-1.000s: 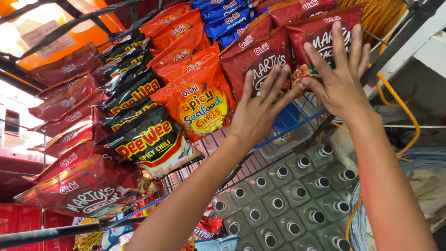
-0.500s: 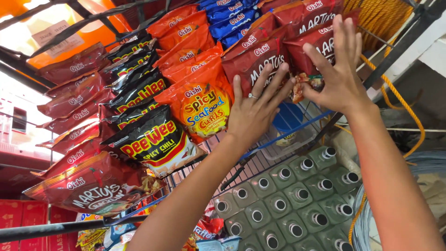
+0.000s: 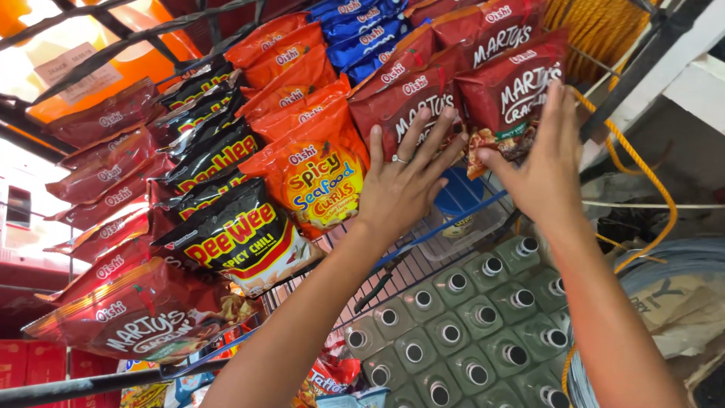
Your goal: Organizing and restocking snack bags from a pile on the floor onto a wire shelf.
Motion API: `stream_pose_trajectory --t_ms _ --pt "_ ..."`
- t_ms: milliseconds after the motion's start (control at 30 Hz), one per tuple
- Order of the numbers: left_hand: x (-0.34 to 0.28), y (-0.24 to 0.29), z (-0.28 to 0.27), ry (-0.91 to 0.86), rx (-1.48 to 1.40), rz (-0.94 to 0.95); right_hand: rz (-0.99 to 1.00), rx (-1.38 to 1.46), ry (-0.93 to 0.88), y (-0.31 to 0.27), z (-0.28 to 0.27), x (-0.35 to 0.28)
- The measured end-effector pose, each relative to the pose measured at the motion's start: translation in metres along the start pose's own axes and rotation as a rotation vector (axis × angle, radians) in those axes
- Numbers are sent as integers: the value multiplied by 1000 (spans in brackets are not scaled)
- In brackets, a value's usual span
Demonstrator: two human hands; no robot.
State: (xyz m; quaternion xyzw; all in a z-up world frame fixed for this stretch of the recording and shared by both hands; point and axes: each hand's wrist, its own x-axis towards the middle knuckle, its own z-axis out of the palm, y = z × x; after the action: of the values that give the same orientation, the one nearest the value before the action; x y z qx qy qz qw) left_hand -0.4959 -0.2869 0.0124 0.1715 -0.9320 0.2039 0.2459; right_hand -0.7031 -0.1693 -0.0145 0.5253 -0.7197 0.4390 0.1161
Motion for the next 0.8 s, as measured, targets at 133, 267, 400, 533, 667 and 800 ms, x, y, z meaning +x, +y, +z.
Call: stream_pose_trajectory --t_ms 133,267,400,533,667,800 --pt "1 2 4 33 49 -9 10 27 9 -19 1 17" --pt "4 2 0 4 140 -9 -49 86 65 -16 4 24" --pt "2 2 -1 9 98 5 -190 83 138 -6 3 25" --pt "1 -1 2 46 83 12 -234 70 147 -2 5 36" --pt "4 0 -7 27 46 31 -147 10 90 7 9 41" --pt "12 2 -11 74 -12 53 -95 -70 52 15 15 43"
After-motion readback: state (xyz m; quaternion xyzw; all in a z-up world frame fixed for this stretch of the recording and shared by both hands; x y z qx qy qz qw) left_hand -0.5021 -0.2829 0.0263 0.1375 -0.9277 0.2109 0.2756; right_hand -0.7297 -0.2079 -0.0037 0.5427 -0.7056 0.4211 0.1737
